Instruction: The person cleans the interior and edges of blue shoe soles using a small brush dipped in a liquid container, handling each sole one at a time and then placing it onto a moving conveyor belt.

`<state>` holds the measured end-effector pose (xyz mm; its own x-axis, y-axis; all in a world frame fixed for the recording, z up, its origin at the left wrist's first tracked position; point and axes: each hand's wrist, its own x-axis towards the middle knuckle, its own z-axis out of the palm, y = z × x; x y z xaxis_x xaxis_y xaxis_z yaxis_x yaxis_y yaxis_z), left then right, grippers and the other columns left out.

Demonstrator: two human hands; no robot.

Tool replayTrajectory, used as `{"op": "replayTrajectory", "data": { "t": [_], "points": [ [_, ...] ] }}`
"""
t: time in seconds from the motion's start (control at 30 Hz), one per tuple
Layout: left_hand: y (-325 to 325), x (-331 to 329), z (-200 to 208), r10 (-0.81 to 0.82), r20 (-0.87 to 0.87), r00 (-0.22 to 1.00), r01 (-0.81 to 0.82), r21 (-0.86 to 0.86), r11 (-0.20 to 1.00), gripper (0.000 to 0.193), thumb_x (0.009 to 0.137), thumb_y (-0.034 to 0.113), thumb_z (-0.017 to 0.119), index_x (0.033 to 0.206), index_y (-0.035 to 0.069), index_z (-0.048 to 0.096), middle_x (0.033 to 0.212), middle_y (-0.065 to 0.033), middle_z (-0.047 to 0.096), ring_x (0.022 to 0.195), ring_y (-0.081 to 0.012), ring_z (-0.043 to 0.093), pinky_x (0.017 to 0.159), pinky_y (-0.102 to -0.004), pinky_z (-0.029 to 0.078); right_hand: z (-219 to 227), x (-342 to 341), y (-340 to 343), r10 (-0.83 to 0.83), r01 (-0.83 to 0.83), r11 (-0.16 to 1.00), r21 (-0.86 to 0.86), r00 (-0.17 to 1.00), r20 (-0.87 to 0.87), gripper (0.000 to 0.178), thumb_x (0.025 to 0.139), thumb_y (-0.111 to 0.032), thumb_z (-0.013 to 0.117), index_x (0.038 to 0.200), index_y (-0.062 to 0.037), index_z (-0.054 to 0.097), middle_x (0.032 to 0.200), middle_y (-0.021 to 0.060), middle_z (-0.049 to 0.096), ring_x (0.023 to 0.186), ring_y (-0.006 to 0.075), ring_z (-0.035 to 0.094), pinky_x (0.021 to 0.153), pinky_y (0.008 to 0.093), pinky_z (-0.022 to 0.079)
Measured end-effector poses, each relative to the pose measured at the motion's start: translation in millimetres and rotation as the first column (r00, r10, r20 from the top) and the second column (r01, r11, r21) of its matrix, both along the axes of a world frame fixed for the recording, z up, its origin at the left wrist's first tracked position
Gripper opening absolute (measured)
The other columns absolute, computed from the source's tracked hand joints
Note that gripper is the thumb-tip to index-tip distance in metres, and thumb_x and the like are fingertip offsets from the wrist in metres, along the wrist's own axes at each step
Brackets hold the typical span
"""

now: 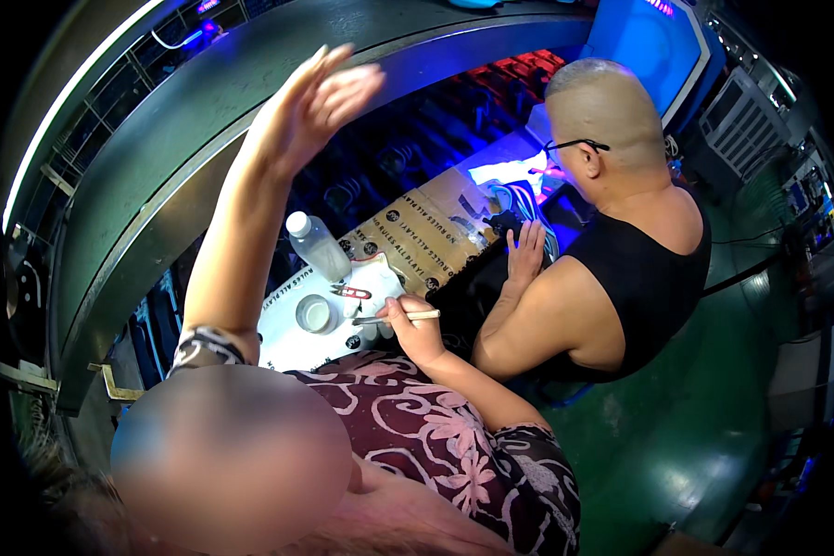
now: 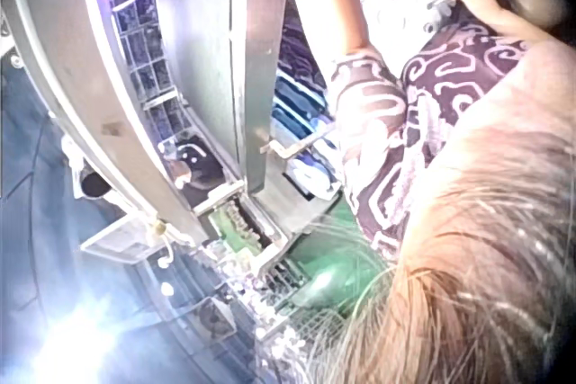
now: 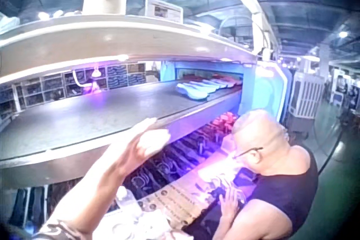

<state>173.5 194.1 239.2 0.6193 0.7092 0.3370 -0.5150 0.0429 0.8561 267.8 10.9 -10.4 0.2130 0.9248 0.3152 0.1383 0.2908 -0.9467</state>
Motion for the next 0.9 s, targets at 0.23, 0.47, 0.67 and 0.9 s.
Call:
{"op": "replayTrajectory", "data": {
  "t": [0.23,0.47,0.67,0.9],
  "points": [
    [-88,-197,-137,0.423,-0.455,0.783,-0.49,-0.033,0.871,0.045,0.086,0.027,0.055,0.123,0.003,0.044,0.086,-0.0088,0.059,0.074,-0.0155,0.058,0.071,-0.0275,0.049,-9,-9,1,0.068,-0.072,0.997,-0.023,0.987,-0.145,0.027,0.089,-0.015,0.049,0.073,0.0022,0.062,0.06,0.0066,0.057,0.054,0.0117,0.052,0.052,0.0248,0.04],
    [-219,-421,-310,0.612,-0.656,-0.442,-0.448,0.753,0.483,0.049,0.073,0.014,0.062,0.117,-0.002,0.046,0.104,-0.0224,0.055,0.094,-0.0334,0.056,0.08,-0.0388,0.045,-9,-28,17,0.176,-0.207,0.973,-0.106,0.953,-0.247,0.027,0.09,-0.017,0.048,0.075,0.0006,0.062,0.065,0.0039,0.059,0.06,0.009,0.053,0.057,0.0224,0.043],
    [-279,-458,-383,0.254,-0.739,-0.624,-0.526,0.638,0.563,0.033,0.071,0.016,0.057,0.1,0.001,0.051,0.083,-0.0223,0.059,0.077,-0.0402,0.057,0.072,-0.0457,0.045,-15,-57,19,0.277,-0.306,0.944,-0.122,0.938,-0.207,0.027,0.089,-0.019,0.05,0.074,0.0001,0.062,0.062,0.0023,0.056,0.058,0.0086,0.051,0.054,0.0229,0.042],
    [-259,-443,-379,0.542,-0.782,-0.309,-0.832,0.498,0.244,0.034,0.073,0.012,0.055,0.1,-0.007,0.048,0.085,-0.018,0.061,0.079,-0.027,0.06,0.07,-0.0354,0.047,-9,-35,6,0.184,-0.215,0.96,-0.181,0.967,-0.176,0.03,0.091,-0.019,0.046,0.073,0.0007,0.06,0.062,0.0032,0.056,0.057,0.0088,0.05,0.055,0.0221,0.039]
  ]
}}
